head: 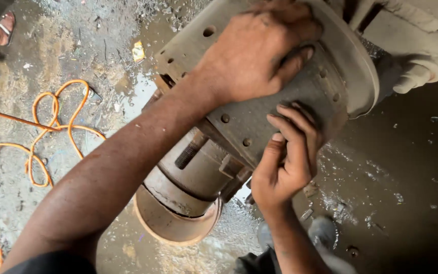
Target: Repairing and assembling the drum brake system of a heavy vehicle.
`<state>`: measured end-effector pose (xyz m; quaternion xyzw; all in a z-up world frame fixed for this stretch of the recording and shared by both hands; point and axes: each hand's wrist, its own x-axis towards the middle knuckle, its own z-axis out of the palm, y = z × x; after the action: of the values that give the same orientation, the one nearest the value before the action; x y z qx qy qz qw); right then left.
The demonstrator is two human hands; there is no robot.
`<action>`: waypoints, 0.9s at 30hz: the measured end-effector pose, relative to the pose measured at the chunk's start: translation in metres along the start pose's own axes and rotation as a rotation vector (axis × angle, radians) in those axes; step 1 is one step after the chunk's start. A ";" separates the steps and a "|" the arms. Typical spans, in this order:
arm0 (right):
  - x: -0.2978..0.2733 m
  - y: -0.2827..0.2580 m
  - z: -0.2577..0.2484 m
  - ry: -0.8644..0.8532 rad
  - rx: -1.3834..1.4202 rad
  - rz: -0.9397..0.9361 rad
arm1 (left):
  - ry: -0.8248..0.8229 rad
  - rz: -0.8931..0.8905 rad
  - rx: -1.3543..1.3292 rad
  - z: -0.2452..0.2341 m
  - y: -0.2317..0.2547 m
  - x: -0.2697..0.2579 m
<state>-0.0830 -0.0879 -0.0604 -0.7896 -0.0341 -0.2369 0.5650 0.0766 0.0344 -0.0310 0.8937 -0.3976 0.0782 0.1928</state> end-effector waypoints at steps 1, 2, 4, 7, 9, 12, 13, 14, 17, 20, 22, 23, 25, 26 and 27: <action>0.000 0.000 0.002 0.022 0.019 0.003 | 0.005 -0.008 0.008 -0.002 0.001 0.001; 0.000 0.000 0.004 0.045 0.039 0.006 | 0.010 -0.015 0.016 -0.004 0.003 0.002; 0.003 -0.003 0.004 0.043 0.016 0.010 | 0.004 -0.016 0.013 -0.004 0.003 0.003; 0.005 -0.005 0.004 0.043 -0.010 0.025 | 0.001 -0.001 0.021 -0.008 0.007 0.003; 0.007 -0.005 0.003 0.055 -0.031 0.036 | 0.008 0.029 0.018 -0.012 0.007 0.005; 0.007 -0.005 0.001 0.042 -0.080 0.051 | -0.056 0.056 -0.017 -0.013 0.008 0.008; 0.006 -0.004 0.001 0.036 -0.074 0.067 | -0.069 0.047 -0.006 -0.013 0.008 0.008; 0.005 -0.004 0.002 0.032 -0.067 0.084 | -0.082 0.038 0.006 -0.014 0.009 0.008; 0.004 -0.002 0.002 0.032 -0.102 0.082 | -0.173 0.053 0.012 -0.017 0.010 0.010; 0.005 -0.005 0.003 0.063 -0.062 0.116 | -0.209 0.111 0.026 -0.005 0.009 0.010; 0.000 -0.004 0.004 0.096 -0.081 0.129 | -0.218 0.199 0.111 0.009 0.015 0.017; -0.001 -0.003 0.005 0.115 -0.088 0.130 | -0.214 0.270 0.208 0.016 0.018 0.022; -0.003 -0.007 0.006 0.184 -0.122 0.172 | -0.336 0.237 0.205 0.028 0.033 0.037; -0.003 -0.008 0.007 0.239 -0.138 0.209 | -0.460 0.186 0.215 0.033 0.040 0.045; -0.008 -0.005 0.009 0.255 -0.141 0.209 | -0.461 0.202 0.219 0.026 0.051 0.061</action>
<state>-0.0892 -0.0760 -0.0613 -0.7900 0.1370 -0.2770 0.5296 0.0795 -0.0486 -0.0229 0.8591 -0.5074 -0.0658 -0.0091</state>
